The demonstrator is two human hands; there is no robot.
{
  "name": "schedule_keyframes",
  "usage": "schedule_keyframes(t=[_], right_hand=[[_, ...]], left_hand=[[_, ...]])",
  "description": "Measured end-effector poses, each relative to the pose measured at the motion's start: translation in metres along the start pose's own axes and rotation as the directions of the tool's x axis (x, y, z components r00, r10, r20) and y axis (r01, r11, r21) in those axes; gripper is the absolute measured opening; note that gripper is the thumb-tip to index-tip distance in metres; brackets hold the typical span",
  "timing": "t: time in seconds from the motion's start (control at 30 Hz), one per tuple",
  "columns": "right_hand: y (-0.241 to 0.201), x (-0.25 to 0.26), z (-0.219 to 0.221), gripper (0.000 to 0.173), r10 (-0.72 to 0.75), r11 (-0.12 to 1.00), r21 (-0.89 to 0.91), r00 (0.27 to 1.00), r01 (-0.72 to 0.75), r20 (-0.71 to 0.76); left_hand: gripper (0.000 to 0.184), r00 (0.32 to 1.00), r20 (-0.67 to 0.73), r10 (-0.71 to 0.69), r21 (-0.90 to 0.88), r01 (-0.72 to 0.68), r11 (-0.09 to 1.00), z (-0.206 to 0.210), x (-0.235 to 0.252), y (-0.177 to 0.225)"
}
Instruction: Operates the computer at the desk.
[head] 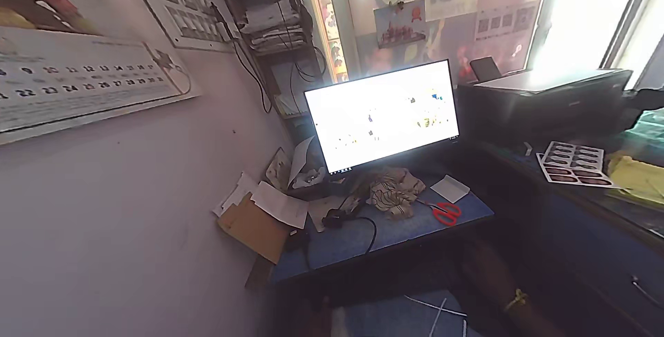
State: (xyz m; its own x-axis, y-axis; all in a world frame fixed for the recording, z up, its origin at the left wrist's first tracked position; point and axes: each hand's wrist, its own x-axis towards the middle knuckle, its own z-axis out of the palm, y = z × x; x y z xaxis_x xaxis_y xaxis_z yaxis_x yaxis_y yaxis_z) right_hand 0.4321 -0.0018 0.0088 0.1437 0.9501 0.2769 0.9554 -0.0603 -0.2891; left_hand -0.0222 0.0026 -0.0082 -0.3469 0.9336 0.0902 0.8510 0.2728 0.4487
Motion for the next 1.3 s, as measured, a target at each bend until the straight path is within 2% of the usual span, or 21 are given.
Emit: schedule_keyframes(t=[0.4, 1.3], right_hand=[[-0.0023, 0.0001, -0.0038, 0.041, -0.003, 1.0, -0.02, 1.0, 0.004, 0.018], [-0.0038, 0.0009, -0.0047, 0.042, -0.007, 1.0, -0.025, 0.999, 0.006, -0.05]], left_hand=[[0.069, 1.0, -0.002, 0.005, -0.015, -0.005, 1.0, -0.0001, -0.0007, -0.0004], [0.072, 0.999, 0.01, 0.042, 0.037, -0.042, 0.998, -0.0033, -0.0007, -0.001]])
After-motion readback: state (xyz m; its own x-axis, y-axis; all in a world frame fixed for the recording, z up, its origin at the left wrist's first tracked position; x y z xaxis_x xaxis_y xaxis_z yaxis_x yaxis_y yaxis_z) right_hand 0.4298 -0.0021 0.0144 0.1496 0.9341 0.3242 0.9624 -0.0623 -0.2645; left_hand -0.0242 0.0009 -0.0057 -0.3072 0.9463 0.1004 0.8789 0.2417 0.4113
